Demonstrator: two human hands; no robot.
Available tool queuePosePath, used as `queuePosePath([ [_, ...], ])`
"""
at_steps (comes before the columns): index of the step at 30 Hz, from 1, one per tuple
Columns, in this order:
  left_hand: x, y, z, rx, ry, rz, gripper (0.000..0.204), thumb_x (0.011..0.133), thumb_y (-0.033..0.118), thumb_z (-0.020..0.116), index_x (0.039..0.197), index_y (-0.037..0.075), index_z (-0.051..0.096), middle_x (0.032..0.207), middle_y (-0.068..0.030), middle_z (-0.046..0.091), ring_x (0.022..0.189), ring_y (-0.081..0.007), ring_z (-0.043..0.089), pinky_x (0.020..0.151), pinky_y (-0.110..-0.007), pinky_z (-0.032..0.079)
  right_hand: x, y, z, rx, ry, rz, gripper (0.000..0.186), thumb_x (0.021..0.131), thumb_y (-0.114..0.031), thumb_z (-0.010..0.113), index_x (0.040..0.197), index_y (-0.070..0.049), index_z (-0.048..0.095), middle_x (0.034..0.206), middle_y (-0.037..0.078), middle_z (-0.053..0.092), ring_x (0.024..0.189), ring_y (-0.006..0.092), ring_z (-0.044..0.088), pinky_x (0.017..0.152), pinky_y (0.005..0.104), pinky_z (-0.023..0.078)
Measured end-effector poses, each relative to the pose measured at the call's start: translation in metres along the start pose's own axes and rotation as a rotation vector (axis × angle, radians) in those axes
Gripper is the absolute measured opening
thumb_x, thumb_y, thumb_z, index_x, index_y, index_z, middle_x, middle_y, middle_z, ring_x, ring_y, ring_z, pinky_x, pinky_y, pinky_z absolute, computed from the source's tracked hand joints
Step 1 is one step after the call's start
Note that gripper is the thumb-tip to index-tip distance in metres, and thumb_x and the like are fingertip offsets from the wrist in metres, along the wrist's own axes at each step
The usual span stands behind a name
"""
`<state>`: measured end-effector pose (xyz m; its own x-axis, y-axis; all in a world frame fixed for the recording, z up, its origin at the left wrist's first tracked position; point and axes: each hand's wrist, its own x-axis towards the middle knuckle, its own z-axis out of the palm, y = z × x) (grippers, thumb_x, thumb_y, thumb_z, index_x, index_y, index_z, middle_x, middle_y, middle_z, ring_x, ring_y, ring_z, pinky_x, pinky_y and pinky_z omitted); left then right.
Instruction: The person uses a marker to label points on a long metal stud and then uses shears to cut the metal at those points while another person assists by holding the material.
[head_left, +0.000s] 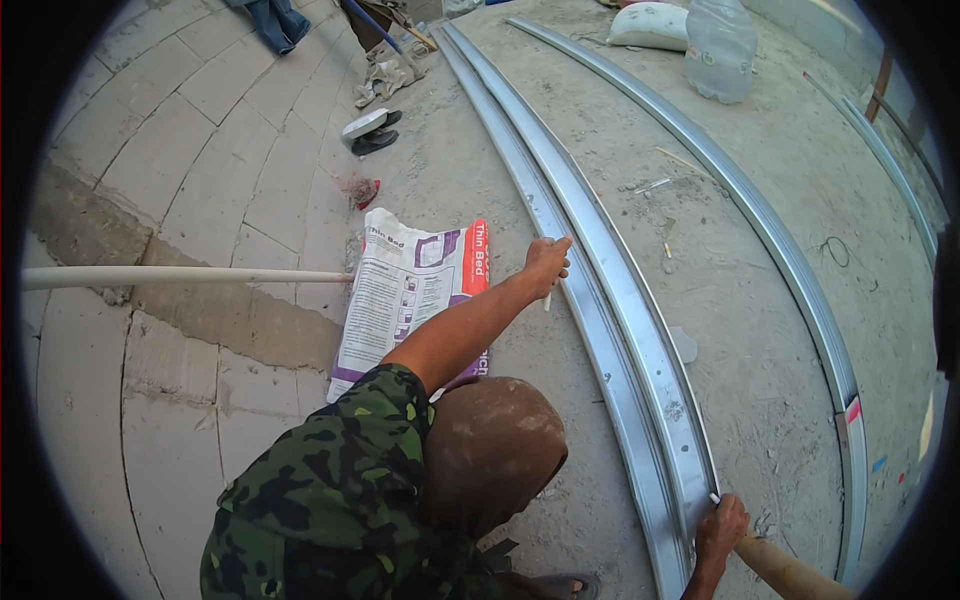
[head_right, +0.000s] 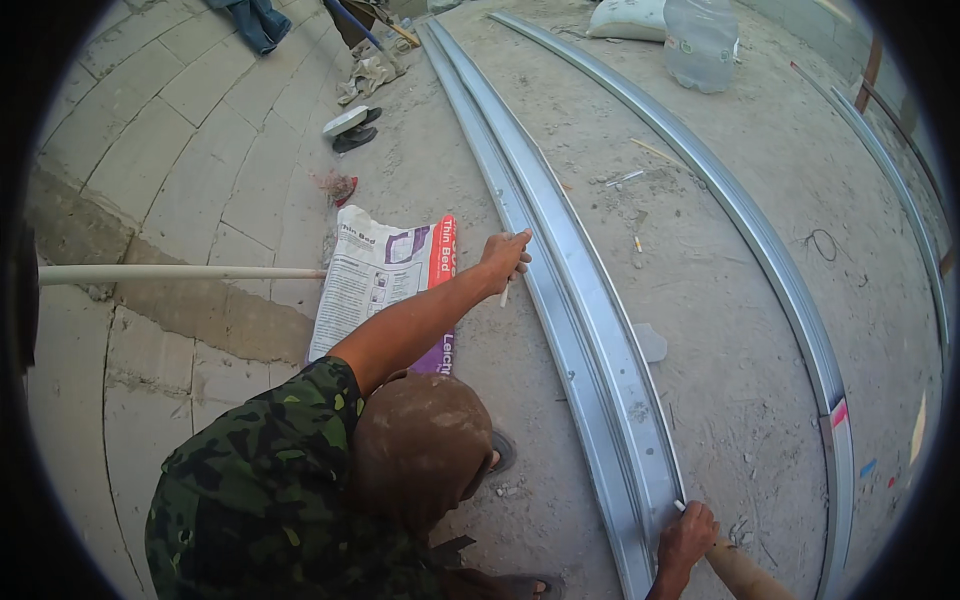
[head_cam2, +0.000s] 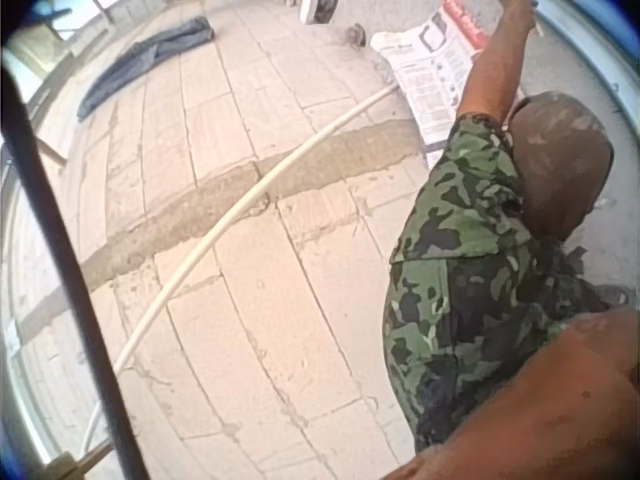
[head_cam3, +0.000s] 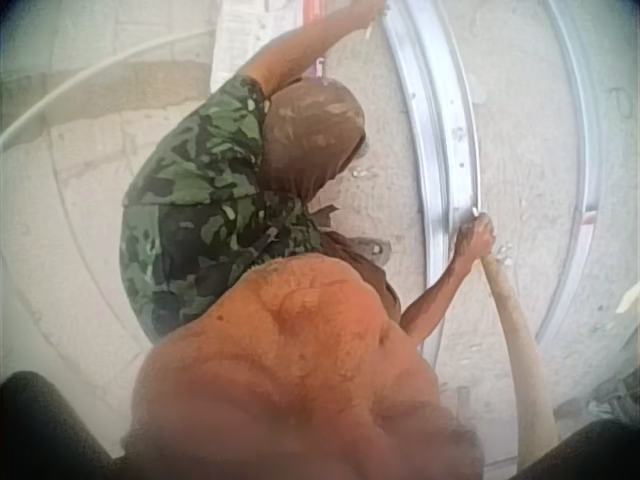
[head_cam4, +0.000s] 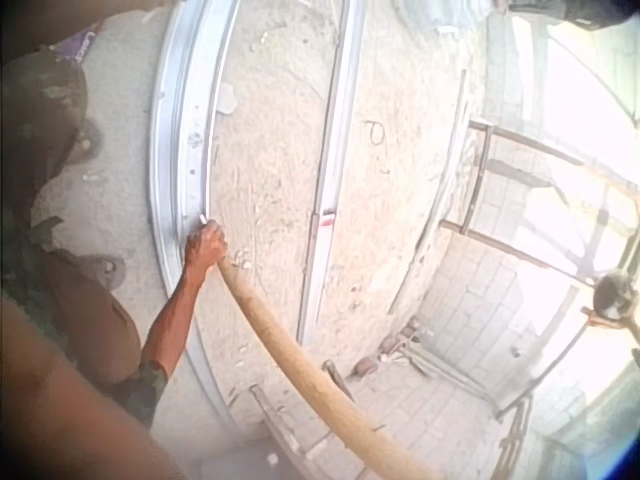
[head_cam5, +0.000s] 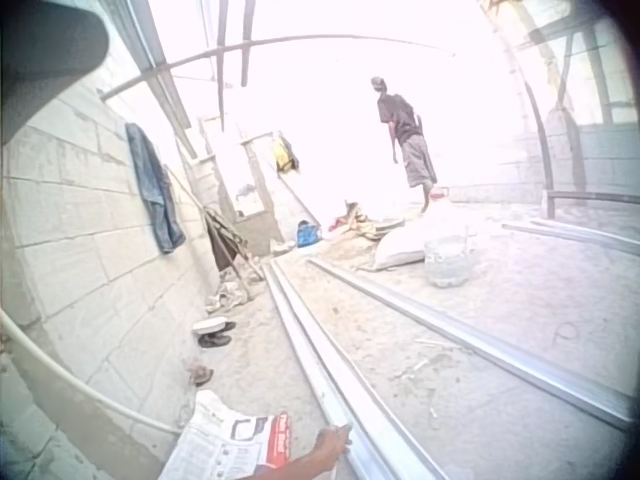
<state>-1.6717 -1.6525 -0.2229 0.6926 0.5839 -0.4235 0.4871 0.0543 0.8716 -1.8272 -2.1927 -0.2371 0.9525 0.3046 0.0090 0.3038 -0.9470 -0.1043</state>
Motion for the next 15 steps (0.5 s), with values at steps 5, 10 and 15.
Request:
queuePosePath([
  [5, 0.041, 0.0, -0.021, -0.131, 0.162, 0.032, 0.052, 0.089, 0.044, 0.063, 0.102, -0.004, 0.054, 0.091, -0.0216, 0.063, 0.064, -0.0253, 0.066, 0.038, -0.028, 0.036, -0.01, -0.034, -0.055, 0.061, 0.08, -0.022, 0.01, 0.073, -0.002, 0.057, 0.079, -0.003, 0.049, 0.078, 0.017, 0.053, 0.077, 0.0378, 0.054, 0.069, 0.0476, 0.039],
  [10, 0.037, 0.036, 0.024, -0.244, 0.117, -0.052, 0.048, 0.087, 0.041, 0.068, 0.098, -0.003, 0.054, 0.091, -0.0217, 0.062, 0.069, -0.03, 0.068, 0.039, -0.031, 0.032, -0.028, -0.031, -0.096, 0.08, 0.064, 0.019, 0.013, 0.072, 0.0, 0.058, 0.084, -0.001, 0.053, 0.079, 0.017, 0.053, 0.077, 0.0382, 0.053, 0.07, 0.0479, 0.041],
  [15, 0.057, 0.014, -0.005, -0.388, -0.066, -0.08, 0.033, 0.09, 0.031, 0.068, 0.086, 0.008, 0.046, 0.083, -0.0092, 0.059, 0.087, -0.0324, 0.072, 0.034, -0.023, 0.025, 0.017, -0.039, -0.075, 0.089, 0.074, -0.024, 0.009, 0.075, -0.001, 0.062, 0.078, -0.004, 0.054, 0.074, 0.013, 0.055, 0.074, 0.0307, 0.056, 0.065, 0.0428, 0.042],
])
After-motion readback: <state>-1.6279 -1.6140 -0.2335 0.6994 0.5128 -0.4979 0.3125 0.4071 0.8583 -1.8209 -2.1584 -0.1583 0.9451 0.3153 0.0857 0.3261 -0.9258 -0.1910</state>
